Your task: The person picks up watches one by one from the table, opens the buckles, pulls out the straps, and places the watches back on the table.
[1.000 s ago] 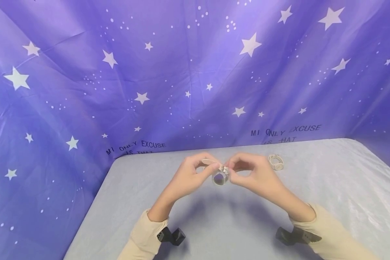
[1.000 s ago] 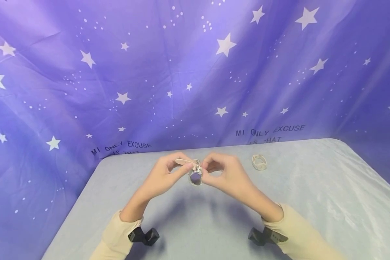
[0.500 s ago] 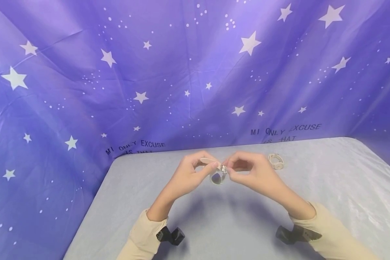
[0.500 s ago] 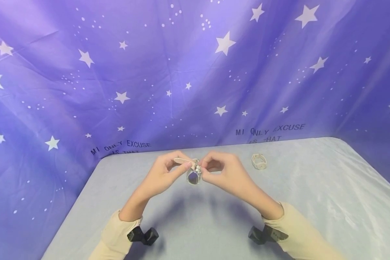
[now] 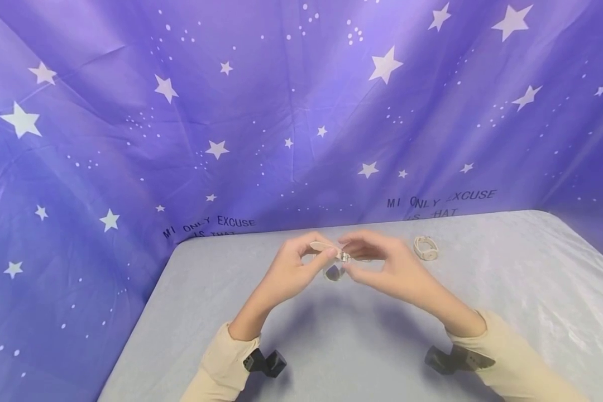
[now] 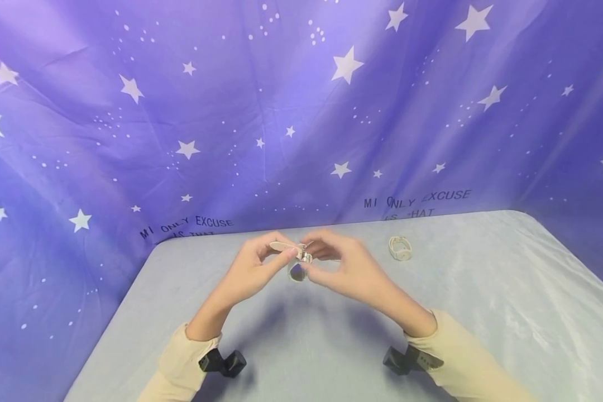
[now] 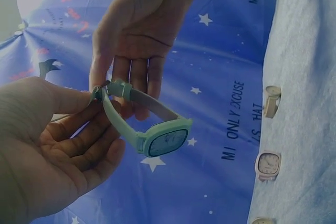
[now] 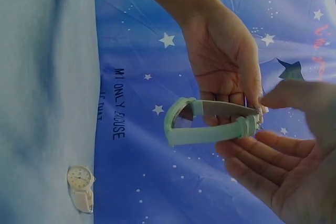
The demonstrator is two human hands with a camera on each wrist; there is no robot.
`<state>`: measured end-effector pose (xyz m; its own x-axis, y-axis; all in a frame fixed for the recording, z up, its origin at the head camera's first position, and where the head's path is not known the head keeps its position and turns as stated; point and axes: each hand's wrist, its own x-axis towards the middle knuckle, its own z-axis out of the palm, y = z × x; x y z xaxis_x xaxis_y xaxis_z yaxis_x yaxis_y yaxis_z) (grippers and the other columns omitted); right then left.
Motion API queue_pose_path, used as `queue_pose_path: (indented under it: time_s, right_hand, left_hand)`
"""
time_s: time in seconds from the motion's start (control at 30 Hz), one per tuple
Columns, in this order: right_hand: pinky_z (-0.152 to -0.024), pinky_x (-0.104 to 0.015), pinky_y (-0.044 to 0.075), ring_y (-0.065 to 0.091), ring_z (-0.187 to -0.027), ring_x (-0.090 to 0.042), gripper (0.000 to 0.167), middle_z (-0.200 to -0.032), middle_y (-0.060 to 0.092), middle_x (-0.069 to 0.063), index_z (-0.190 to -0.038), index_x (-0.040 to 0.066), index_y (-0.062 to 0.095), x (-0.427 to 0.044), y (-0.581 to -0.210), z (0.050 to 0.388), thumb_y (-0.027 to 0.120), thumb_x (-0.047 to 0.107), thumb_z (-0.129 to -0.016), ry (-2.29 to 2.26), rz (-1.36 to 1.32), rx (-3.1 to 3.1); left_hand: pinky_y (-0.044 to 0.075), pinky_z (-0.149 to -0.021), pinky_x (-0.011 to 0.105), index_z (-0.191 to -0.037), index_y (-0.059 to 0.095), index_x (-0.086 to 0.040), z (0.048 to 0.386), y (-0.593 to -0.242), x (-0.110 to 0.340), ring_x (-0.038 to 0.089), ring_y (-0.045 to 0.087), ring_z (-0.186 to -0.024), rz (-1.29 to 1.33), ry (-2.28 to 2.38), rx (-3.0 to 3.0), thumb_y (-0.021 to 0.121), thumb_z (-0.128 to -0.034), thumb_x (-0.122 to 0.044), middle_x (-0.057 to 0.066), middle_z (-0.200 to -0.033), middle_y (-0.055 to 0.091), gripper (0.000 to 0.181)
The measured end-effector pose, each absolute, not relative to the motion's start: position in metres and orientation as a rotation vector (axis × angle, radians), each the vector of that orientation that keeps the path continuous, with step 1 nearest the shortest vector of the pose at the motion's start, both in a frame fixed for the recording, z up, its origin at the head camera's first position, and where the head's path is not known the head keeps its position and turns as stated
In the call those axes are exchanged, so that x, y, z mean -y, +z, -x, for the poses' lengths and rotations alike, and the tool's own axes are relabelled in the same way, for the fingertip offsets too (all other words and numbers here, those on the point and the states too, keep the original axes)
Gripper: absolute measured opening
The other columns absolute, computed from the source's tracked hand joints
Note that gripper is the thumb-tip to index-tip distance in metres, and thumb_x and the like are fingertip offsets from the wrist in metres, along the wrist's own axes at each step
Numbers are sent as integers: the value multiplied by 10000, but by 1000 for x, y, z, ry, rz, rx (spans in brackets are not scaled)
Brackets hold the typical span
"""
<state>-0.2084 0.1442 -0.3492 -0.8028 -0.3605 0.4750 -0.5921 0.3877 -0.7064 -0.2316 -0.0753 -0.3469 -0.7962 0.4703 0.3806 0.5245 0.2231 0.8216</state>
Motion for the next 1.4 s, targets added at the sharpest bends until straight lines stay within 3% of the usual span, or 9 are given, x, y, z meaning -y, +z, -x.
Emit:
queue_pose_path:
  time_s: [0.13, 0.33, 0.5, 0.97, 1.17, 1.4]
  right_hand:
    - [-887, -348, 621, 752, -957, -142, 308, -1094, 786, 8, -1163, 121, 758, -142, -351, 209, 817, 161, -863, 1249, -821, 2415]
    - [-845, -362, 633, 769, -924, -206, 218, -1033, 797, -57, -1075, 88, 791, -143, -352, 208, 802, 96, -857, 1250, -802, 2378]
    - [-837, -364, 635, 773, -936, -250, 211, -1034, 795, -90, -1063, 68, 794, -144, -350, 207, 807, 85, -853, 1271, -779, 2366]
    - [-803, -280, 632, 775, -857, -145, 167, -931, 805, -3, -978, 114, 811, -144, -353, 210, 821, 47, -825, 1241, -809, 2272]
    - [-792, -284, 634, 779, -854, -164, 155, -922, 805, -19, -966, 105, 808, -144, -353, 209, 821, 48, -822, 1273, -774, 2290]
    - [-795, -246, 625, 778, -863, -141, 188, -944, 805, -37, -977, 84, 810, -144, -351, 208, 834, 27, -799, 1315, -761, 2288]
  left_hand:
    - [559, -968, 334, -1036, 746, -145, 231, -347, 74, 98, 702, -1025, 972, -1654, 2425, 659, -996, -183, -20, -1019, 774, 104]
    - [557, -989, 406, -1093, 744, -212, 231, -349, 75, 101, 683, -1064, 983, -1679, 2462, 750, -937, -259, -79, -1070, 758, 163]
    - [550, -1003, 450, -1142, 734, -212, 231, -349, 76, 107, 673, -1103, 1000, -1609, 2488, 823, -868, -220, -92, -1126, 750, 289]
    - [572, -969, 440, -1139, 774, -196, 228, -347, 76, 85, 729, -1016, 961, -1562, 2410, 815, -874, -193, -56, -1094, 784, 268]
    - [574, -954, 374, -1127, 782, -187, 228, -347, 76, 83, 731, -1010, 965, -1552, 2396, 812, -874, -169, -55, -1088, 786, 255]
    - [583, -949, 396, -1119, 783, -169, 229, -347, 79, 66, 729, -1003, 1018, -1538, 2369, 802, -881, -147, -54, -1076, 788, 240]
